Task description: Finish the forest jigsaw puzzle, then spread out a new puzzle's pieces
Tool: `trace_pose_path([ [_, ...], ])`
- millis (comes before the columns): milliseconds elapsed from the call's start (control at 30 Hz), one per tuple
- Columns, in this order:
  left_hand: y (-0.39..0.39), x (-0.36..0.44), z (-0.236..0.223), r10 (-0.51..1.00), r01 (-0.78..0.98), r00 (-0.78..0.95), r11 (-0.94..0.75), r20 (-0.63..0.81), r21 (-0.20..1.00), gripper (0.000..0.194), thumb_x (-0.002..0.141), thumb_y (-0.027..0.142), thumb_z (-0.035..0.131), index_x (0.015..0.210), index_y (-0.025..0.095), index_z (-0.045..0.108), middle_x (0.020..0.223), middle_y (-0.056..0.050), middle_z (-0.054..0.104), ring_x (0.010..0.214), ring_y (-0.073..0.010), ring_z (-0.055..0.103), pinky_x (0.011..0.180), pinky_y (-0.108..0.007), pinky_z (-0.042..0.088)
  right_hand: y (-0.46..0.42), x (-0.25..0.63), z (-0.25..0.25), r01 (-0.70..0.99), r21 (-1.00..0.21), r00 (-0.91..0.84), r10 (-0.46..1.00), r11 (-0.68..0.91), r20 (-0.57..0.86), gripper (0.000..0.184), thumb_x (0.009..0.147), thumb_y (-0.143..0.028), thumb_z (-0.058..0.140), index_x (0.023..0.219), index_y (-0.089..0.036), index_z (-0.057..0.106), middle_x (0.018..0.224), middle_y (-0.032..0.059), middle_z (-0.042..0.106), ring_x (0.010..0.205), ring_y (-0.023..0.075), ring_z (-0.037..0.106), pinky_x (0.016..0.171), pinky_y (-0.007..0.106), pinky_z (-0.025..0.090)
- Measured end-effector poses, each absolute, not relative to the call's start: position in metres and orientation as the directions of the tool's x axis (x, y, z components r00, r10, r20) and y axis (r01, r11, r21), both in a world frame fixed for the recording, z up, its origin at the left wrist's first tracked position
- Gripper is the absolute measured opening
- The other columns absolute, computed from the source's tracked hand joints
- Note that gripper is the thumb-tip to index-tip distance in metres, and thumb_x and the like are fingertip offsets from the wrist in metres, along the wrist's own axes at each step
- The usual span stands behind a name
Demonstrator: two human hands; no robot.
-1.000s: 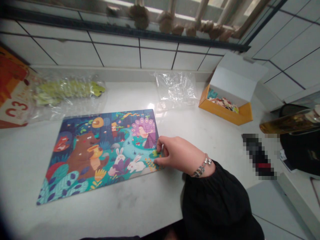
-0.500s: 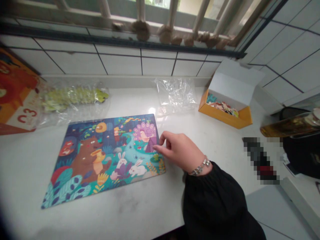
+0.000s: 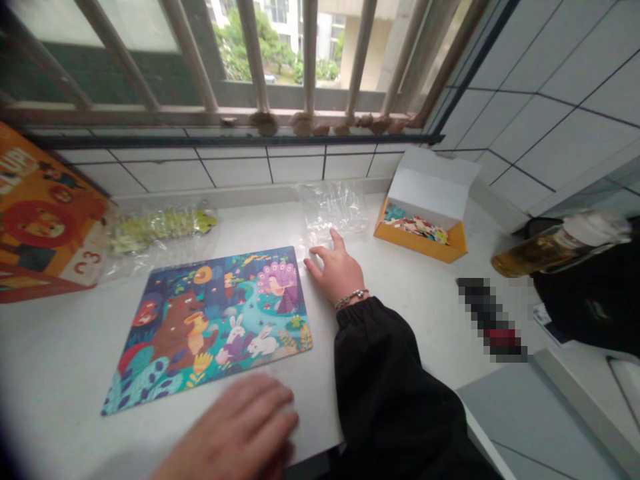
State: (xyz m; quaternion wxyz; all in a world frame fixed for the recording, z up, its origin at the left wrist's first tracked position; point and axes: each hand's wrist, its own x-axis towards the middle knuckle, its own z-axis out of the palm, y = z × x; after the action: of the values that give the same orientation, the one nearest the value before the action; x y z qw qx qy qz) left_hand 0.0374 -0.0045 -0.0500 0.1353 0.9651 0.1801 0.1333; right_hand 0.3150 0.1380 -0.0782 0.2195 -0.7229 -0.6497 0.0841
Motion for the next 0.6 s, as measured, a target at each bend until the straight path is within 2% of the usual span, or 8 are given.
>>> trace_pose_path([
  [33, 0.012, 0.017, -0.051, 0.524, 0.481, 0.818, -0.849, 0.236, 0.218, 0.03, 0.108, 0.031, 0.059, 0.136, 0.028, 0.07, 0.144, -0.011, 0.072, 0.128, -0.0332, 0.07, 0.106, -0.051, 0.064, 0.141, 0.315, -0.077, 0.909, -0.409, 0.151, 0.977, -0.078, 0.149, 0.037, 0.106, -0.05, 0.067, 0.135, -0.03, 0.081, 0.184, 0.0129, 0.032, 0.118, 0.0296, 0.076, 0.096, 0.046, 0.064],
  [100, 0.038, -0.024, -0.057, 0.688, 0.697, 0.657, -0.71, 0.309, 0.101, 0.046, 0.111, 0.044, 0.054, 0.155, 0.032, 0.058, 0.166, -0.01, 0.057, 0.148, -0.0385, 0.058, 0.114, -0.062, 0.059, 0.149, 0.316, -0.076, 0.922, -0.372, 0.165, 0.977, -0.104, 0.135, 0.041, 0.107, -0.051, 0.066, 0.14, -0.031, 0.078, 0.187, 0.0117, 0.027, 0.118, 0.0301, 0.077, 0.094, 0.045, 0.064],
  [167, 0.051, -0.056, -0.07, 0.737, 0.761, 0.605, -0.647, 0.301, 0.053, 0.057, 0.111, 0.048, 0.05, 0.165, 0.03, 0.047, 0.179, -0.013, 0.039, 0.16, -0.0444, 0.045, 0.117, -0.071, 0.054, 0.156, 0.317, -0.077, 0.936, -0.334, 0.163, 0.978, -0.112, 0.13, 0.044, 0.108, -0.05, 0.064, 0.145, -0.03, 0.075, 0.187, 0.011, 0.027, 0.12, 0.0315, 0.077, 0.093, 0.046, 0.065],
  [233, 0.051, -0.071, -0.083, 0.761, 0.791, 0.596, -0.611, 0.257, -0.026, 0.066, 0.11, 0.051, 0.05, 0.172, 0.032, 0.039, 0.183, -0.014, 0.03, 0.161, -0.0495, 0.042, 0.111, -0.075, 0.054, 0.162, 0.32, -0.078, 0.944, -0.313, 0.154, 0.98, -0.106, 0.13, 0.048, 0.108, -0.048, 0.06, 0.15, -0.026, 0.072, 0.184, 0.0125, 0.036, 0.124, 0.0333, 0.075, 0.096, 0.047, 0.064],
  [300, 0.039, -0.07, -0.093, 0.771, 0.802, 0.593, -0.591, 0.233, -0.088, 0.074, 0.109, 0.048, 0.048, 0.179, 0.033, 0.026, 0.182, -0.015, 0.031, 0.161, -0.0507, 0.041, 0.111, -0.079, 0.05, 0.166, 0.322, -0.081, 0.941, -0.327, 0.146, 0.978, -0.09, 0.152, 0.052, 0.108, -0.044, 0.059, 0.153, -0.02, 0.067, 0.176, 0.0158, 0.048, 0.132, 0.0348, 0.072, 0.104, 0.047, 0.062],
  [400, 0.014, -0.053, -0.096, 0.738, 0.773, 0.632, -0.623, 0.236, -0.123, 0.082, 0.108, 0.049, 0.049, 0.182, 0.029, 0.017, 0.182, -0.015, 0.032, 0.161, -0.0475, 0.041, 0.12, -0.075, 0.043, 0.169, 0.324, -0.082, 0.916, -0.398, 0.156, 0.961, -0.054, 0.229, 0.055, 0.106, -0.038, 0.058, 0.154, -0.012, 0.064, 0.165, 0.02, 0.058, 0.138, 0.0345, 0.067, 0.114, 0.046, 0.058],
  [533, -0.005, -0.036, -0.09, 0.7, 0.743, 0.667, -0.652, 0.256, -0.154, 0.088, 0.106, 0.055, 0.053, 0.181, 0.02, 0.022, 0.179, -0.018, 0.036, 0.162, -0.0461, 0.04, 0.127, -0.07, 0.035, 0.168, 0.326, -0.078, 0.84, -0.542, 0.197, 0.919, 0.021, 0.341, 0.055, 0.105, -0.034, 0.055, 0.153, -0.007, 0.064, 0.159, 0.0242, 0.06, 0.112, 0.0265, 0.076, 0.11, 0.042, 0.061],
  [600, -0.002, -0.041, -0.088, 0.7, 0.736, 0.673, -0.663, 0.239, -0.134, 0.082, 0.108, 0.054, 0.053, 0.179, 0.023, 0.027, 0.179, -0.016, 0.038, 0.161, -0.0433, 0.042, 0.126, -0.067, 0.04, 0.167, 0.328, -0.075, 0.791, -0.608, 0.234, 0.886, 0.067, 0.402, 0.056, 0.105, -0.033, 0.053, 0.154, -0.008, 0.062, 0.159, 0.0249, 0.059, 0.098, 0.0219, 0.077, 0.103, 0.041, 0.064],
])
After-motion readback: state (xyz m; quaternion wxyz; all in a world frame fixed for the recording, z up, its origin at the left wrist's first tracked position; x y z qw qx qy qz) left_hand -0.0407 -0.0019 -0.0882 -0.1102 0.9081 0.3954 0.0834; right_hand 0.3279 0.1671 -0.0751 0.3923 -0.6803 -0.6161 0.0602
